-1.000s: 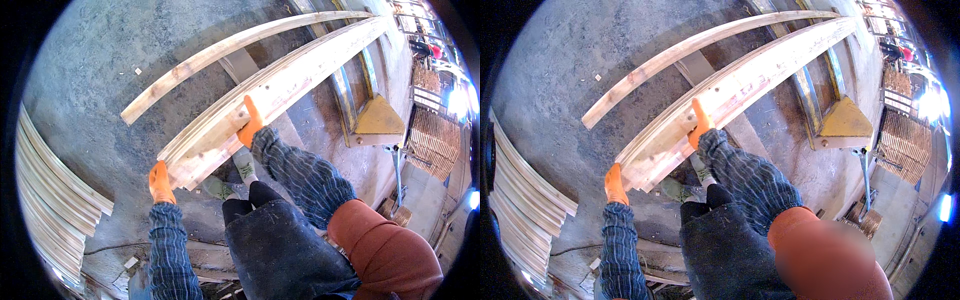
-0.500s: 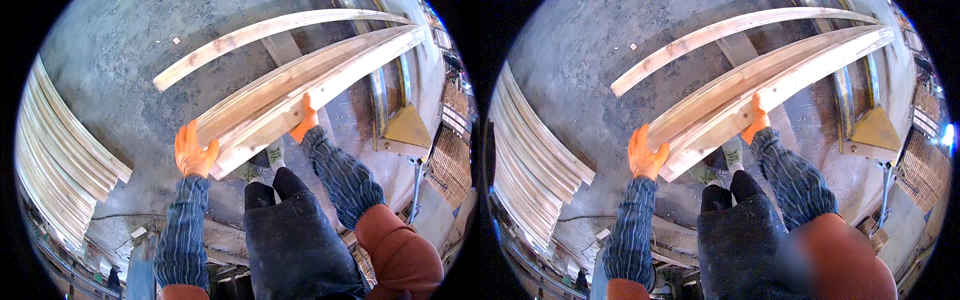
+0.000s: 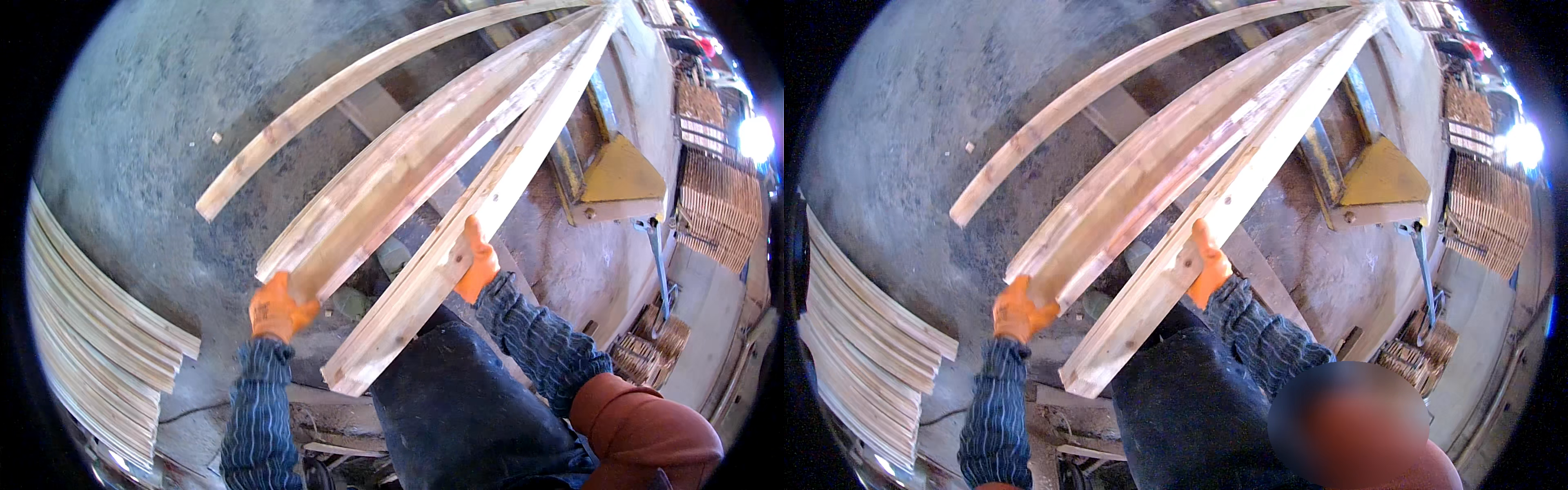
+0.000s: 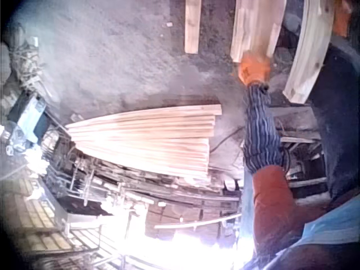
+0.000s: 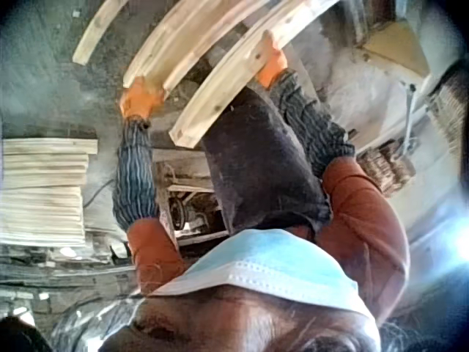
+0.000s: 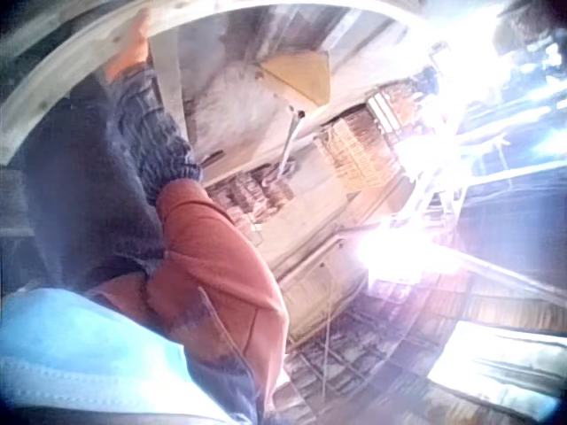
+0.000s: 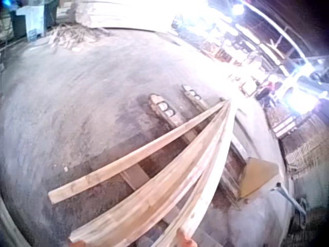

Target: The person operates a control panel, then picks up long wood planks and feeds them into a processing machine.

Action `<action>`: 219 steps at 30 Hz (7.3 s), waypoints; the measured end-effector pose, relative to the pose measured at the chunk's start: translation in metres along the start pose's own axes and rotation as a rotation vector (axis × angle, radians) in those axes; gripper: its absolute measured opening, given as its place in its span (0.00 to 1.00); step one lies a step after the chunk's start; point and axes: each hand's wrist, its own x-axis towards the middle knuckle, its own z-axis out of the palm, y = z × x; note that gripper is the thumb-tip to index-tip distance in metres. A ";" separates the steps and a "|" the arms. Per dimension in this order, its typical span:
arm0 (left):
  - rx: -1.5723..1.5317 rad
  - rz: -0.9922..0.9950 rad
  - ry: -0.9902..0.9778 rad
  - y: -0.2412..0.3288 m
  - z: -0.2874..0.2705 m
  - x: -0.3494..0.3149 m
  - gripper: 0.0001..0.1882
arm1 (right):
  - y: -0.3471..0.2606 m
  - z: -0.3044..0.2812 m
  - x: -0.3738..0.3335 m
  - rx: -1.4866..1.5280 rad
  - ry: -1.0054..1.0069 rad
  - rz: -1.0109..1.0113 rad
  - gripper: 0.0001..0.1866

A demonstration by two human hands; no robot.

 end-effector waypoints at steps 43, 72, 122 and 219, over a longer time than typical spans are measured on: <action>-0.627 0.135 -0.298 0.370 0.012 -0.447 0.45 | -0.185 -0.176 -0.350 0.116 -0.739 0.144 0.33; -0.075 -0.004 0.884 0.328 0.291 -0.772 0.54 | -0.365 -0.268 -0.273 -0.188 -0.393 -0.276 0.46; -0.011 0.195 0.941 0.187 0.412 -0.872 0.48 | -0.178 -0.337 -0.617 -2.431 -1.197 -1.726 0.59; -0.746 -0.089 0.150 0.046 0.371 -0.359 0.19 | -0.159 -0.191 -0.109 -0.921 -0.238 0.235 0.34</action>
